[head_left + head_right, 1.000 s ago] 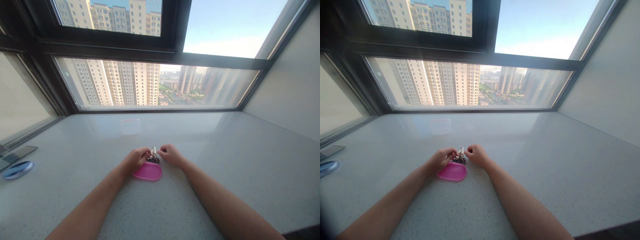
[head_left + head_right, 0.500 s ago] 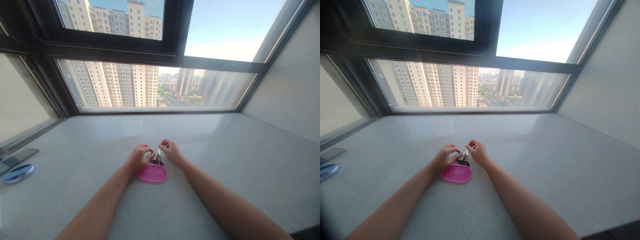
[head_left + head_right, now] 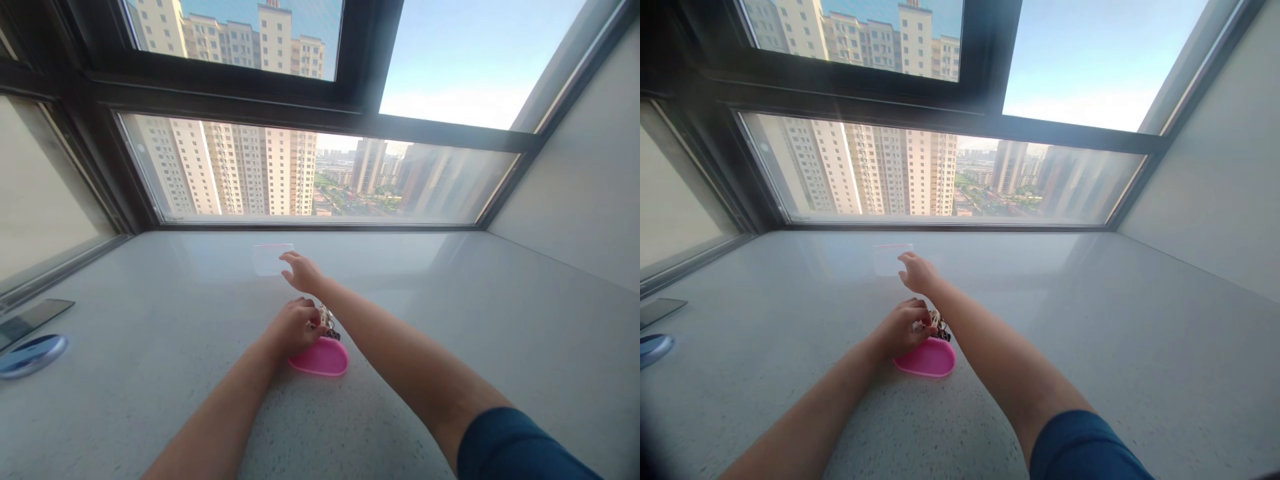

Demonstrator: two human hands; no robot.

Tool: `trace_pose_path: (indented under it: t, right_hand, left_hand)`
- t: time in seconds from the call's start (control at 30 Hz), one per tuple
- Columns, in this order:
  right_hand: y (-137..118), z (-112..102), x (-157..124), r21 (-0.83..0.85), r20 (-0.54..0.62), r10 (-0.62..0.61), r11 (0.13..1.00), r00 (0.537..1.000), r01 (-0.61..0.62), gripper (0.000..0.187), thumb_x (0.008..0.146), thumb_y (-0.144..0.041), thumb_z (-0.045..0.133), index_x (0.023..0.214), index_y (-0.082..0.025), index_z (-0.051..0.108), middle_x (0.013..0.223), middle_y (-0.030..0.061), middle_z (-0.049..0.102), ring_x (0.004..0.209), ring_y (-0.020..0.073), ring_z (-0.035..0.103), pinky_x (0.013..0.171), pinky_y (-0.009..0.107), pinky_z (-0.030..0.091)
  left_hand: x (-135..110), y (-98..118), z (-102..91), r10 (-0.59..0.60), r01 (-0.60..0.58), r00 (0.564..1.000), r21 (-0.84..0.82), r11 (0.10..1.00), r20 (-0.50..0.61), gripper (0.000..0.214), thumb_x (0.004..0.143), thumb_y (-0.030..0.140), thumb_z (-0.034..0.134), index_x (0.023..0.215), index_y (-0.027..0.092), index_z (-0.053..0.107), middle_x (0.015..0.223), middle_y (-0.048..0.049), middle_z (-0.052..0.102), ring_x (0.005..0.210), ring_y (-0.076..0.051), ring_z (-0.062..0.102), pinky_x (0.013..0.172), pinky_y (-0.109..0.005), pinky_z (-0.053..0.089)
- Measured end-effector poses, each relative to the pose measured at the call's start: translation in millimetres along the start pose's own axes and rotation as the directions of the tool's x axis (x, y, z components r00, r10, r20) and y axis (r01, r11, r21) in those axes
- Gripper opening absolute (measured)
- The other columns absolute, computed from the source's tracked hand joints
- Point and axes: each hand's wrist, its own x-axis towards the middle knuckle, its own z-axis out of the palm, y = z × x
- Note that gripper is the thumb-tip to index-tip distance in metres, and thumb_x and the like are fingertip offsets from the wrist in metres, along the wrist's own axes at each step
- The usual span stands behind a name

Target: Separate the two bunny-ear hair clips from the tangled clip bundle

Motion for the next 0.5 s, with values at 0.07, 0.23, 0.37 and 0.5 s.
trace_pose_path:
  t: [0.07,0.23,0.37,0.5]
  right_hand:
    - [3.5,2.7,5.8,-0.044,0.036,-0.001,0.999,0.999,0.002,0.039,0.081,-0.023,0.056,0.12,-0.02,0.052,0.119,0.0075,0.055,0.095,0.0219,0.056,0.08,0.031,0.042]
    - [19.7,-4.5,3.8,-0.145,0.068,0.045,0.989,0.997,-0.035,0.023,0.085,-0.02,0.049,0.105,-0.019,0.06,0.106,0.0084,0.06,0.085,0.021,0.058,0.073,0.03,0.041]
    - [40.5,-26.0,-17.4,-0.205,0.052,0.093,0.976,0.994,-0.08,0.018,0.086,-0.019,0.047,0.095,-0.019,0.063,0.099,0.0073,0.062,0.081,0.0195,0.058,0.069,0.027,0.039]
    - [63.1,-52.0,-54.7,-0.244,0.001,0.148,0.959,0.989,-0.143,0.018,0.087,-0.019,0.047,0.095,-0.019,0.063,0.1,0.0078,0.062,0.082,0.019,0.059,0.068,0.026,0.038]
  left_hand:
    - [0.4,-0.2,-0.4,0.004,-0.004,1.0,0.01,1.0,0.0,0.012,0.073,0.027,0.065,0.066,0.018,0.062,0.074,-0.0054,0.059,0.077,-0.022,0.055,0.073,-0.036,0.042]
    - [-0.1,0.9,-2.8,0.003,-0.007,0.999,0.077,0.997,0.042,0.014,0.072,0.03,0.066,0.066,0.018,0.061,0.073,-0.0045,0.059,0.076,-0.02,0.055,0.071,-0.032,0.041]
    - [-1.0,8.6,-5.3,0.025,-0.044,0.992,0.156,0.987,0.124,0.017,0.07,0.035,0.067,0.069,0.02,0.061,0.075,-0.0035,0.059,0.078,-0.021,0.054,0.072,-0.031,0.039]
    - [-1.0,18.6,-7.1,0.051,-0.084,0.984,0.19,0.978,0.171,0.017,0.07,0.036,0.066,0.073,0.02,0.06,0.08,-0.0034,0.06,0.079,-0.021,0.054,0.071,-0.03,0.037]
